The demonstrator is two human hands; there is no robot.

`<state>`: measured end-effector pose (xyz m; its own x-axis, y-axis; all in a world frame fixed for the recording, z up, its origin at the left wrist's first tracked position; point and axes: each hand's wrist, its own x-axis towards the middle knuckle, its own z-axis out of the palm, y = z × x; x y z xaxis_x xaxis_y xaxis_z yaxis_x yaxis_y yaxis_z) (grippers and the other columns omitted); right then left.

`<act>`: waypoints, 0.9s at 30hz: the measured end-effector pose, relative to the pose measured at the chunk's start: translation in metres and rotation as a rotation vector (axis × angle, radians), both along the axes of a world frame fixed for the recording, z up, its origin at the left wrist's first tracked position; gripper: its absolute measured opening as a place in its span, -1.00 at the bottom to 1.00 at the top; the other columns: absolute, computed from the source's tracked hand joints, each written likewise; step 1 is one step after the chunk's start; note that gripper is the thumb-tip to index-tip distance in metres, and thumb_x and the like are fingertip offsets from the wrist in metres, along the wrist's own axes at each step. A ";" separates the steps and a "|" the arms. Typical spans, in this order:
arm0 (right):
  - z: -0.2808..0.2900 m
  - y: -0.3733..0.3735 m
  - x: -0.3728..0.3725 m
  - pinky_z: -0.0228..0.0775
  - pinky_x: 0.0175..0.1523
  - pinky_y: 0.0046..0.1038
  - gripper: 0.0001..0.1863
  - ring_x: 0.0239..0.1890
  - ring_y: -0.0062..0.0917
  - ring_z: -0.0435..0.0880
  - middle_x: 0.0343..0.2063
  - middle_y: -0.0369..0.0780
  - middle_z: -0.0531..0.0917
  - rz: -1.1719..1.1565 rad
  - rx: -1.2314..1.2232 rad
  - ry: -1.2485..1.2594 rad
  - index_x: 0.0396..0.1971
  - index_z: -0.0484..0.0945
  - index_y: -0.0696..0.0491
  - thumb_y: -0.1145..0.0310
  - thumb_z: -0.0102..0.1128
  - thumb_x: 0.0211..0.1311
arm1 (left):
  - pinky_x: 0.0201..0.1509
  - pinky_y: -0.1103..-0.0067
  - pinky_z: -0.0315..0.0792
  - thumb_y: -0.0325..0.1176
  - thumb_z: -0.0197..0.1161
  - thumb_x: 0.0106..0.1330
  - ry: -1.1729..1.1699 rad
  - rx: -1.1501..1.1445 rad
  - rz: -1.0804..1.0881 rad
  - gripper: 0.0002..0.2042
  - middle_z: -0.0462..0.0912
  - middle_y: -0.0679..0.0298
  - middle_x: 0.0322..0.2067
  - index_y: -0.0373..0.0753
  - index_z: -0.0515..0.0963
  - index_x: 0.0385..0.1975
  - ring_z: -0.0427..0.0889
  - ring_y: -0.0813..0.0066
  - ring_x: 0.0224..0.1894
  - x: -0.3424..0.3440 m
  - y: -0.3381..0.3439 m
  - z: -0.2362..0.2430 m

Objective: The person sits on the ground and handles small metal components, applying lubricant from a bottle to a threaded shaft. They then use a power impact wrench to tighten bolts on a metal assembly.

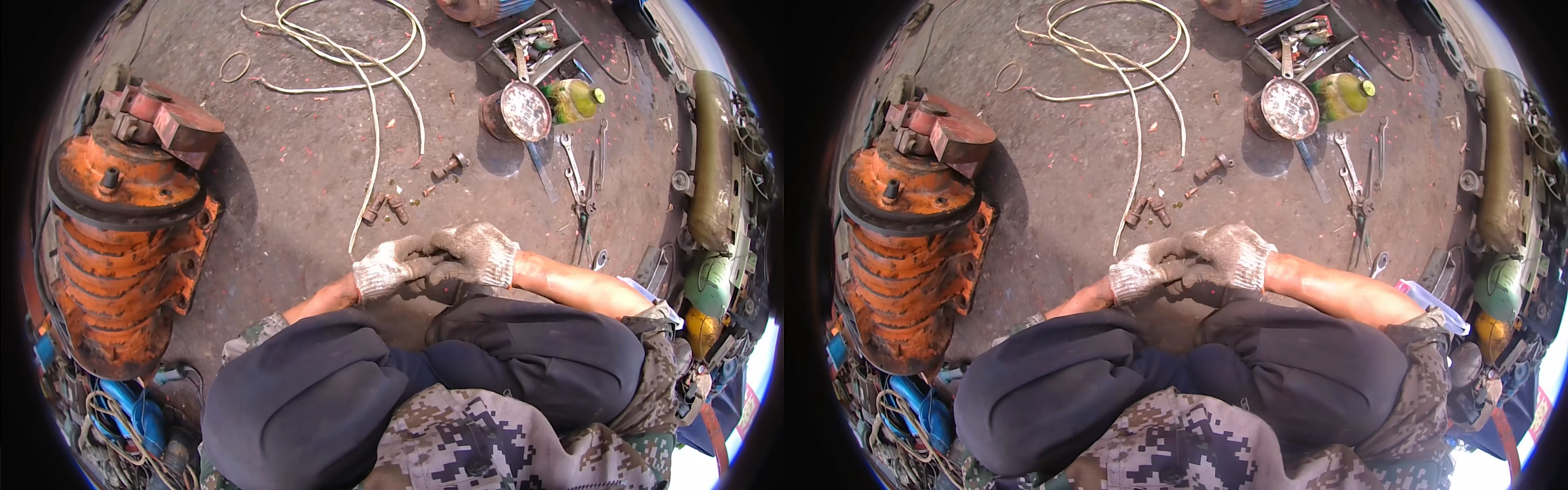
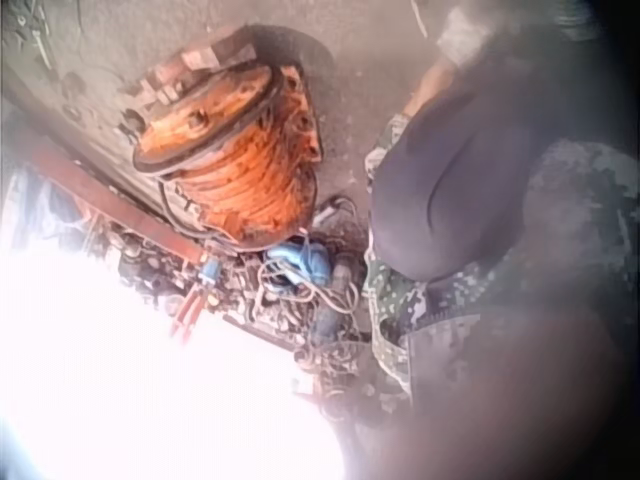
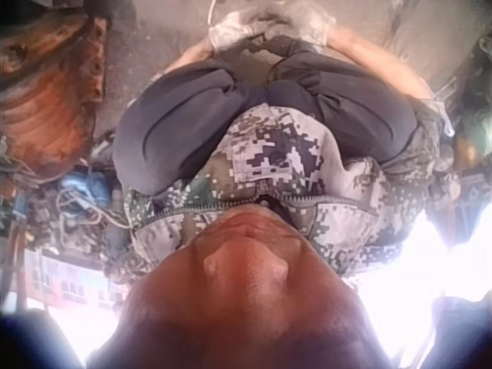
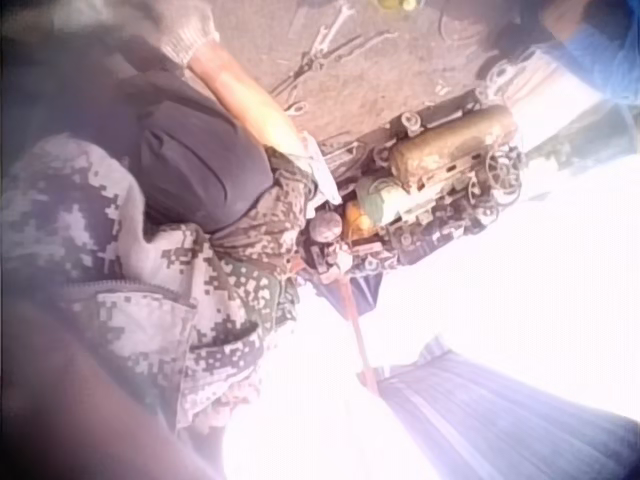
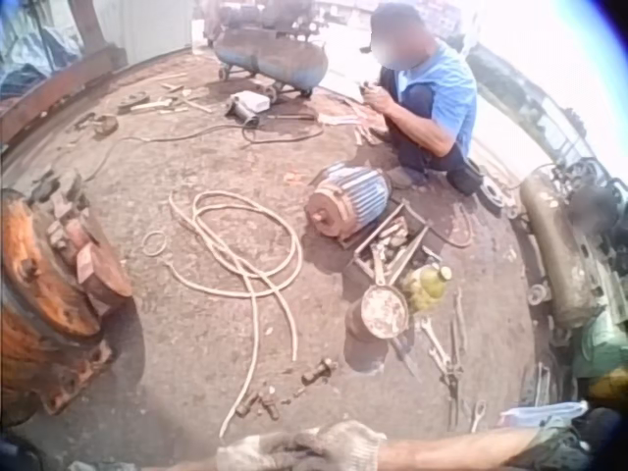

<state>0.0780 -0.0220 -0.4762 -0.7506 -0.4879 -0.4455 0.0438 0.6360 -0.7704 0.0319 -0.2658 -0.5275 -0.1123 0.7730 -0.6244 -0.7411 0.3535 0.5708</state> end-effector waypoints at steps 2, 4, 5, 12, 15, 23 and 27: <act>0.000 0.004 -0.005 0.61 0.01 -0.12 -0.43 -0.05 -0.04 0.78 -0.16 -0.05 0.79 -0.011 0.012 -0.026 0.09 0.63 0.03 -0.11 0.42 0.30 | -0.32 0.58 0.54 -0.21 0.33 0.53 0.103 -0.079 -0.045 -0.61 0.76 0.30 -0.12 -0.15 0.61 0.29 0.64 0.62 -0.31 -0.002 0.001 0.001; -0.008 0.014 -0.010 0.61 0.02 -0.12 -0.40 -0.06 -0.07 0.79 -0.15 -0.03 0.78 -0.118 0.085 -0.003 0.16 0.60 0.03 -0.11 0.41 0.32 | -0.25 0.57 0.56 -0.29 0.31 0.55 0.074 -0.118 0.073 -0.66 0.72 0.31 -0.18 -0.21 0.62 0.25 0.65 0.60 -0.28 0.001 -0.008 -0.005; -0.011 0.017 -0.015 0.61 0.01 -0.14 -0.44 -0.08 -0.10 0.79 -0.15 -0.03 0.78 -0.236 0.123 0.051 0.19 0.59 0.02 -0.03 0.41 0.35 | -0.22 0.56 0.57 -0.33 0.29 0.56 0.059 -0.139 0.136 -0.68 0.70 0.31 -0.22 -0.24 0.63 0.23 0.65 0.60 -0.27 0.002 -0.012 -0.008; -0.062 0.074 -0.047 0.57 0.12 -0.09 -0.43 0.04 -0.03 0.69 0.04 -0.04 0.65 -0.335 0.399 0.325 0.31 0.50 -0.08 0.33 0.36 0.29 | 0.01 0.48 0.62 -0.34 0.35 0.48 0.752 -0.355 0.546 -0.73 0.76 0.12 -0.07 -0.34 0.61 0.06 0.75 0.37 -0.07 -0.040 -0.015 -0.018; -0.082 0.070 -0.059 0.56 0.17 -0.07 -0.47 0.14 0.00 0.66 0.11 -0.05 0.63 -0.272 0.366 0.390 0.24 0.56 -0.08 0.41 0.35 0.23 | 0.05 0.31 0.58 -0.33 0.37 0.39 1.213 -0.546 0.346 -0.75 0.73 0.04 -0.11 -0.28 0.65 -0.01 0.71 0.11 -0.09 -0.062 -0.028 -0.037; -0.061 0.063 -0.077 0.56 0.12 -0.13 -0.52 0.01 -0.04 0.74 -0.12 0.04 0.75 -0.282 0.309 0.058 0.07 0.64 0.13 0.19 0.43 0.23 | -0.01 0.31 0.58 -0.31 0.46 0.35 1.356 -0.348 0.352 -0.68 0.66 0.07 -0.08 -0.26 0.65 0.04 0.67 0.16 -0.15 -0.054 -0.018 -0.026; -0.011 0.042 -0.079 0.55 0.08 -0.22 -0.44 -0.04 -0.14 0.77 -0.09 0.01 0.76 -0.331 0.095 -0.178 0.09 0.65 0.13 0.04 0.47 0.25 | -0.02 0.44 0.64 -0.31 0.50 0.36 1.170 -0.154 0.289 -0.51 0.64 0.08 -0.01 -0.30 0.52 0.23 0.71 0.33 -0.14 -0.050 0.011 -0.009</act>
